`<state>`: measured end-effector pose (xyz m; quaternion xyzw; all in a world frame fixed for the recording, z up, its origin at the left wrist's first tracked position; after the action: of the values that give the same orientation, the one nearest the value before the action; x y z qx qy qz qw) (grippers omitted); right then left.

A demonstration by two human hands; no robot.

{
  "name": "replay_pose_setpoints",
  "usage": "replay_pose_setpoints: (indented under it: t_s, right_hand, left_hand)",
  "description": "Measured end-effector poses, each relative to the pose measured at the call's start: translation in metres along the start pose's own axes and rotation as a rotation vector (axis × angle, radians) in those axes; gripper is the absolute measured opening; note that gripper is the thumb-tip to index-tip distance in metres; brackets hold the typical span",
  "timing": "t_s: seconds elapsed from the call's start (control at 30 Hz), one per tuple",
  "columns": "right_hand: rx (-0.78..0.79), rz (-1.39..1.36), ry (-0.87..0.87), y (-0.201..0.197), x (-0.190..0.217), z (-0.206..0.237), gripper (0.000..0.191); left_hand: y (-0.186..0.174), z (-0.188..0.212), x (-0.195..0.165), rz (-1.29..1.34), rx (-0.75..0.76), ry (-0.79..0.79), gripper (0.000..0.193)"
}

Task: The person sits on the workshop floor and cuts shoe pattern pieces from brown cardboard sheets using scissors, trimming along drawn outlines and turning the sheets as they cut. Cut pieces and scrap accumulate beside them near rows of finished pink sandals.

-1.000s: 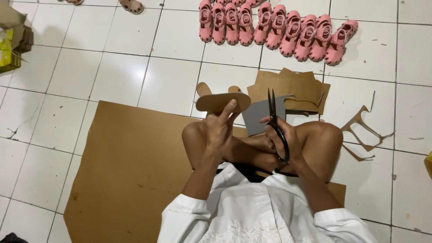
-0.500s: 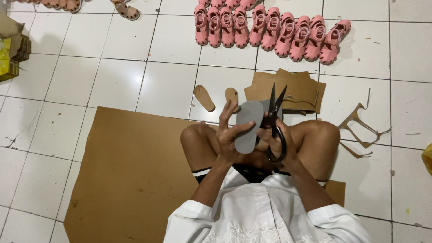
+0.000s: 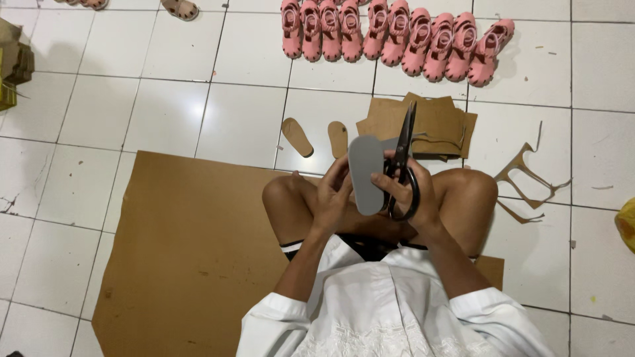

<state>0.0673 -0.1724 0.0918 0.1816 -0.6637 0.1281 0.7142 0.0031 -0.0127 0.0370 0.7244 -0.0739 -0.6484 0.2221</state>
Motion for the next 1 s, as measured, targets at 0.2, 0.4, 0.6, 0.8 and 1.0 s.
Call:
replay_pose_setpoints:
  t_s: [0.2,0.4,0.6,0.8,1.0]
  right_hand:
    - [-0.087,0.089,0.047,0.006,0.02,0.001,0.043]
    - [-0.07,0.194,0.017,0.007,0.025,-0.003,0.04]
    - [0.002,-0.043,0.044,-0.005,-0.02,-0.012,0.026]
    - [-0.057,-0.127,0.114,-0.018,-0.058,-0.009,0.02]
    - [-0.11,-0.254,0.232,-0.04,-0.079,0.006,0.023]
  left_hand:
    - [-0.003,-0.005,0.024,0.265,0.079,-0.18,0.043]
    - [0.003,-0.004,0.024,0.441,0.078,-0.289,0.044]
    - [0.008,-0.011,-0.015,0.215,-0.19,-0.06,0.047]
    - [0.016,-0.018,-0.062,-0.058,-0.291,-0.022,0.046]
    - [0.015,-0.038,-0.101,-0.133,-0.209,0.15,0.048]
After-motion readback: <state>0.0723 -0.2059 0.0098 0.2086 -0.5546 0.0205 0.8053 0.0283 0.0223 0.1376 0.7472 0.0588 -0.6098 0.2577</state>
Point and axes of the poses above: each hand's wrist, its own z-axis away from the middle knuckle, its own y-axis out of the palm, x = y × z, the point moved 4 cm from there along -z, towards the middle knuckle, and after that the axes turned 3 degrees about z, right-handed, at the moved point
